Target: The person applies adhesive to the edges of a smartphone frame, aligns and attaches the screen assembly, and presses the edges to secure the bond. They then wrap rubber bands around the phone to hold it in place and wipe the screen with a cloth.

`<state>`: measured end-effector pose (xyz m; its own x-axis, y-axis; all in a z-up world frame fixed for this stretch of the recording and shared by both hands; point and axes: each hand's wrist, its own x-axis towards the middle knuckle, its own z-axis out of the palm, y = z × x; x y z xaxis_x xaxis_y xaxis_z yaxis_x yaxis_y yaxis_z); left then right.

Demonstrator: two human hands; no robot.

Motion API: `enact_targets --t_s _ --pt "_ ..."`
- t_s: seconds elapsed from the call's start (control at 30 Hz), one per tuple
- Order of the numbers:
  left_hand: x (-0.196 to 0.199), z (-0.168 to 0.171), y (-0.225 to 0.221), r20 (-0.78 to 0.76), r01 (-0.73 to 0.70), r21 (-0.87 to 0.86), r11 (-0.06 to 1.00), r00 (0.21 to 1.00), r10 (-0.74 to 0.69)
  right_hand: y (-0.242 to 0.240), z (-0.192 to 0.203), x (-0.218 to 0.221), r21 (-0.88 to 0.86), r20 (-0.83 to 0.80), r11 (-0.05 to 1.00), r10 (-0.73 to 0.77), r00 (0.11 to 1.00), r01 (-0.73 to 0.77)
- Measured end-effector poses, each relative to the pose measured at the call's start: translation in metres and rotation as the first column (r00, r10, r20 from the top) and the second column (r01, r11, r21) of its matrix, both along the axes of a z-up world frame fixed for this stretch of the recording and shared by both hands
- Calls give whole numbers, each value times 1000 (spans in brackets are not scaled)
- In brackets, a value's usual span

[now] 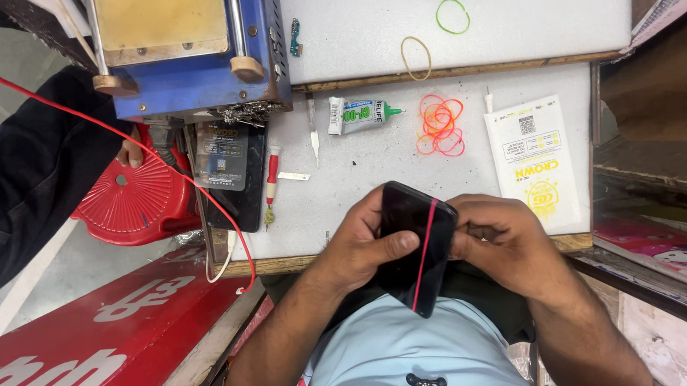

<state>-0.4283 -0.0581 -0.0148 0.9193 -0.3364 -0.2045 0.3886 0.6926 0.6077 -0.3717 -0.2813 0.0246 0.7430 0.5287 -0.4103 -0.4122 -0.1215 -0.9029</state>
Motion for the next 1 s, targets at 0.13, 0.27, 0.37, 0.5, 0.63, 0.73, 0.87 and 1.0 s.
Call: enact_targets --t_s 0.13,0.27,0.37,0.5,0.63,0.73,0.87,1.0 --pt "-9 -6 15 52 186 -25 982 982 -184 -4 0 3 3 124 1000 0 992 0" --pt "-14 -1 28 190 243 14 970 952 -241 -7 -3 2 73 130 995 -83 988 74" --pt "-17 12 33 158 145 112 983 974 -161 -4 -3 -2 130 130 987 -113 985 96" --pt "-14 32 18 284 -49 430 901 955 -84 3 10 -6 217 166 965 -184 969 146" --pt "-14 46 6 408 -272 635 723 913 -15 9 34 0 228 318 968 -175 932 104" --pt "-16 58 7 438 -280 654 703 898 -50 10 45 13 -182 722 983 149 675 -23" --pt "-7 59 18 327 -17 437 899 934 -142 8 44 22 -35 662 978 177 728 -207" --pt "13 30 16 165 352 -45 935 926 -341 13 33 26 168 561 933 176 809 -319"
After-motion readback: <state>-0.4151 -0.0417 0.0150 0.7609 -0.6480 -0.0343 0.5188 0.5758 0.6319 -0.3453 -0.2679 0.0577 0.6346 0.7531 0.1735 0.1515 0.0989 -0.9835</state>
